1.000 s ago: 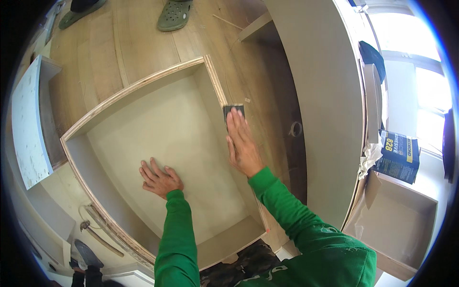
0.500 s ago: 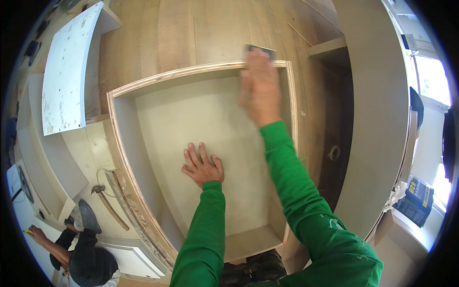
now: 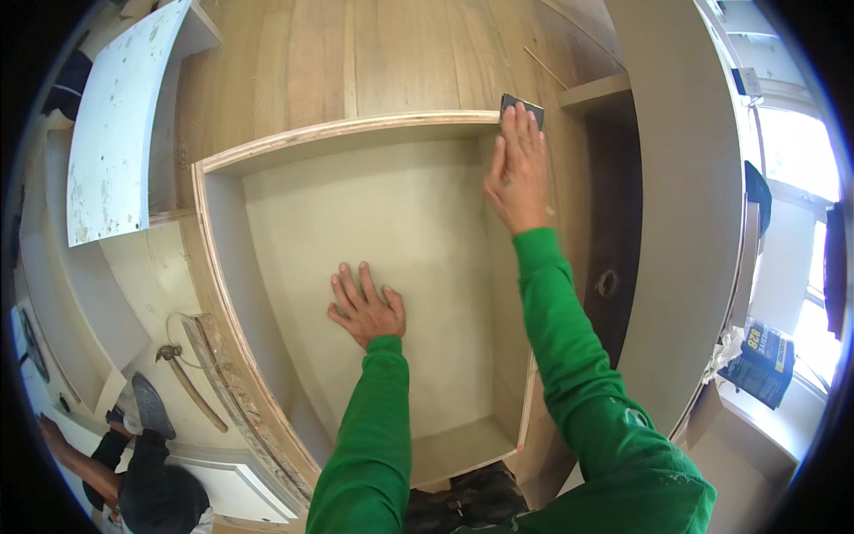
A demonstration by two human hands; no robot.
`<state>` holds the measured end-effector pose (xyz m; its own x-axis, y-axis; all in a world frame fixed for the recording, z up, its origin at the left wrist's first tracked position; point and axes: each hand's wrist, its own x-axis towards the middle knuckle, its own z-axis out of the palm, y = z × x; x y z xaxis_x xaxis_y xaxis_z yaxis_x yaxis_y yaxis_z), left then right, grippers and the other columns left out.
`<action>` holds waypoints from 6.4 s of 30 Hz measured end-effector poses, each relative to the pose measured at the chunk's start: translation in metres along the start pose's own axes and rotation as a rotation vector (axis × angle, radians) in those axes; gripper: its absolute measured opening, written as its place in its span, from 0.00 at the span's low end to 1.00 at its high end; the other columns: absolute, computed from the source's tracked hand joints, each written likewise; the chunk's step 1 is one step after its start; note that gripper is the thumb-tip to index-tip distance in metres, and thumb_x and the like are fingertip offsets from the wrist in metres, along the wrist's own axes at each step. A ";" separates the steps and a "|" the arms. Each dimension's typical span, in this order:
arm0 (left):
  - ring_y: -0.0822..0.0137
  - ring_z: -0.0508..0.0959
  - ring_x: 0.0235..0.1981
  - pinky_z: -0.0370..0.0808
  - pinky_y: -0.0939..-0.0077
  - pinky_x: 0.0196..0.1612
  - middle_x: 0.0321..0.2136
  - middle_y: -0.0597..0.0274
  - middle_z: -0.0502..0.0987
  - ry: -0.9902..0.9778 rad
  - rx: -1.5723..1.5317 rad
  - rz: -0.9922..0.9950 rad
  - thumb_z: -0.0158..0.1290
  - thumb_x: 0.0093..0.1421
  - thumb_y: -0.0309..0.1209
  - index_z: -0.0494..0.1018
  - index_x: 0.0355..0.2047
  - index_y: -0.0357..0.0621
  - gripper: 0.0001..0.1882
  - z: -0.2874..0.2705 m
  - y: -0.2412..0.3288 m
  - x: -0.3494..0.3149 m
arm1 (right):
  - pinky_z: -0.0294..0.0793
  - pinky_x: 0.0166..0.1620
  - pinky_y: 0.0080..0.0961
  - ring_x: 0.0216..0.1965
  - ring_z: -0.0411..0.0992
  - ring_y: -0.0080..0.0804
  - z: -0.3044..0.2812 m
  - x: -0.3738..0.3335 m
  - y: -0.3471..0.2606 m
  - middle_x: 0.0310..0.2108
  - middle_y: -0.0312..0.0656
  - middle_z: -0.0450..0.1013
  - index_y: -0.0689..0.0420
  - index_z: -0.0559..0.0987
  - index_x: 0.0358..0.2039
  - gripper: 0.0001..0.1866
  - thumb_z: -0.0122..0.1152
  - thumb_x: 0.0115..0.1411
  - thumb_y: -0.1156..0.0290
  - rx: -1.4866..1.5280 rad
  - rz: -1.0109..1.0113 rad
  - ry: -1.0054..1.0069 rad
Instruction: The person uses a utility knife to trim excess material from the edge of a wooden drawer box, then sands the edges with a sanding block. The drawer is placed on the floor and worked on while kneeling.
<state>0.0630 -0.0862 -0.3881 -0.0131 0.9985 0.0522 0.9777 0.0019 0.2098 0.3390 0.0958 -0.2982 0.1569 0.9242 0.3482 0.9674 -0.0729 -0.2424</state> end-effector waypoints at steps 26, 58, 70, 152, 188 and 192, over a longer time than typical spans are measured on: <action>0.50 0.51 0.83 0.55 0.31 0.72 0.84 0.55 0.49 -0.120 0.054 -0.004 0.53 0.70 0.47 0.64 0.77 0.55 0.36 0.017 -0.009 -0.012 | 0.51 0.82 0.51 0.80 0.57 0.53 0.082 0.040 -0.238 0.77 0.57 0.64 0.67 0.70 0.73 0.31 0.57 0.72 0.68 0.194 -0.385 -0.157; 0.46 0.50 0.83 0.59 0.33 0.74 0.84 0.58 0.50 -0.169 -0.265 -0.110 0.53 0.72 0.46 0.59 0.81 0.60 0.39 -0.030 -0.145 -0.083 | 0.58 0.78 0.53 0.76 0.63 0.56 0.083 0.019 -0.345 0.75 0.58 0.67 0.67 0.72 0.71 0.28 0.55 0.75 0.66 0.282 -0.512 -0.101; 0.46 0.58 0.80 0.58 0.44 0.79 0.82 0.57 0.57 -0.177 -0.167 -0.120 0.53 0.72 0.47 0.63 0.80 0.60 0.37 -0.033 -0.143 -0.082 | 0.56 0.79 0.53 0.78 0.62 0.53 0.027 -0.091 -0.357 0.75 0.57 0.67 0.67 0.74 0.70 0.29 0.58 0.72 0.68 0.401 -0.616 -0.282; 0.47 0.50 0.83 0.58 0.36 0.75 0.85 0.58 0.46 -0.120 0.002 -0.046 0.44 0.78 0.46 0.51 0.84 0.58 0.37 -0.026 -0.139 -0.084 | 0.48 0.81 0.56 0.81 0.54 0.57 0.060 0.008 -0.196 0.77 0.58 0.63 0.66 0.68 0.75 0.33 0.55 0.71 0.70 -0.038 -0.401 -0.113; 0.45 0.58 0.80 0.62 0.41 0.74 0.82 0.53 0.54 -0.075 0.130 0.001 0.38 0.80 0.49 0.59 0.81 0.53 0.34 -0.031 -0.135 -0.079 | 0.54 0.80 0.52 0.81 0.55 0.58 -0.023 0.012 0.022 0.80 0.53 0.59 0.58 0.65 0.78 0.29 0.51 0.79 0.69 0.109 0.012 -0.120; 0.45 0.59 0.80 0.62 0.41 0.74 0.82 0.54 0.55 -0.044 0.090 0.001 0.37 0.80 0.49 0.59 0.81 0.53 0.34 -0.032 -0.132 -0.076 | 0.55 0.80 0.51 0.81 0.55 0.57 -0.068 -0.061 0.003 0.80 0.52 0.59 0.58 0.65 0.79 0.30 0.51 0.79 0.71 0.145 0.035 -0.159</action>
<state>-0.0717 -0.1643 -0.3882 -0.0050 0.9999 0.0089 0.9927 0.0038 0.1209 0.3462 0.0131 -0.2585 0.1459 0.9703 0.1928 0.9215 -0.0624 -0.3833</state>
